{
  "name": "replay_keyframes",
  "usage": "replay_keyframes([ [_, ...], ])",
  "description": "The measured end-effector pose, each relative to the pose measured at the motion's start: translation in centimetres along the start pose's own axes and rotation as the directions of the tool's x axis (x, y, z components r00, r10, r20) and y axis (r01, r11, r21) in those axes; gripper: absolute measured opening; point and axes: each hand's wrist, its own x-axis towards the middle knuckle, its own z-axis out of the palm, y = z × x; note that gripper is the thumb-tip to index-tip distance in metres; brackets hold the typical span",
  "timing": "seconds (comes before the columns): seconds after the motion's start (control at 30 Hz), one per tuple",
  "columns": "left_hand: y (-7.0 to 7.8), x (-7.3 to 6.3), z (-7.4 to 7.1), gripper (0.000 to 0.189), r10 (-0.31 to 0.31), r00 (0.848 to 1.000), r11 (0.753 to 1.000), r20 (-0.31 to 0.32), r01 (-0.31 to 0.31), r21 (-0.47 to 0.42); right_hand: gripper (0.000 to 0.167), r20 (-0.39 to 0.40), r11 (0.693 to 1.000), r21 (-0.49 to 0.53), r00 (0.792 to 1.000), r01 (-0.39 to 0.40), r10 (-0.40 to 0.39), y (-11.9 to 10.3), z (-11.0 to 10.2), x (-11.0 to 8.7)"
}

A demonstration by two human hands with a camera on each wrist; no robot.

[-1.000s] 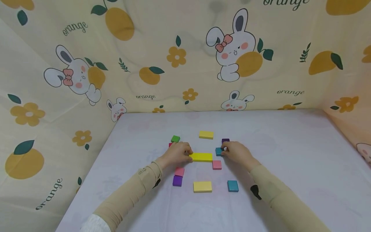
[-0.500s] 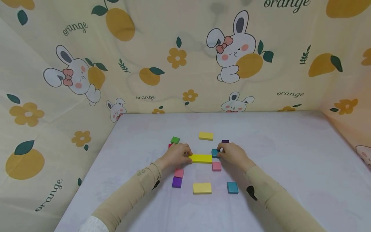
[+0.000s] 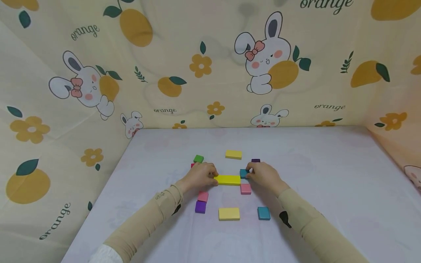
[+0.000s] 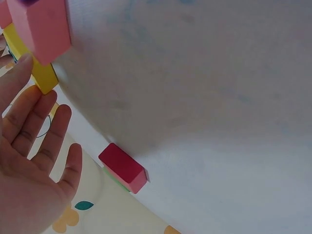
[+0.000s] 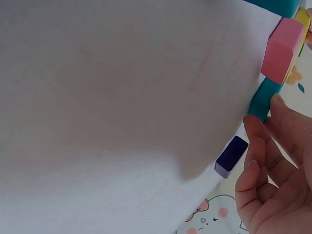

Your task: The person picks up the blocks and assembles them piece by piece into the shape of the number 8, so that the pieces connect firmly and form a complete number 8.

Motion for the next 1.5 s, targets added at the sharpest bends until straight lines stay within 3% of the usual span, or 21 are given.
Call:
replay_keyframes([
  [0.77, -0.6, -0.2, 0.3, 0.037, 0.042, 0.999, 0.997, 0.005, -0.043, 0.059, 0.024, 0.006, 1.0, -0.012, 1.0, -0.017, 0.017, 0.1, 0.1, -0.1],
  [0.97, -1.8, -0.7, -0.4, 0.036, 0.083, 0.994, 0.995, -0.074, -0.078, 0.069, 0.023, 0.016, 1.0, 0.0, 1.0, -0.026, 0.026, 0.0, 0.1, 0.0],
  [1.2, -4.6, -1.6, -1.1, 0.034, 0.036, 0.983, 0.995, -0.18, -0.019, 0.098, 0.024, 0.015, 1.0, -0.002, 1.0, -0.026, 0.026, -0.2, 0.1, -0.1],
  [1.5, -6.7, -2.3, -1.2, 0.036, -0.072, 0.985, 0.991, -0.159, 0.089, 0.102, 0.023, -0.005, 1.0, 0.0, 1.0, 0.001, -0.001, 0.0, 0.0, -0.2],
])
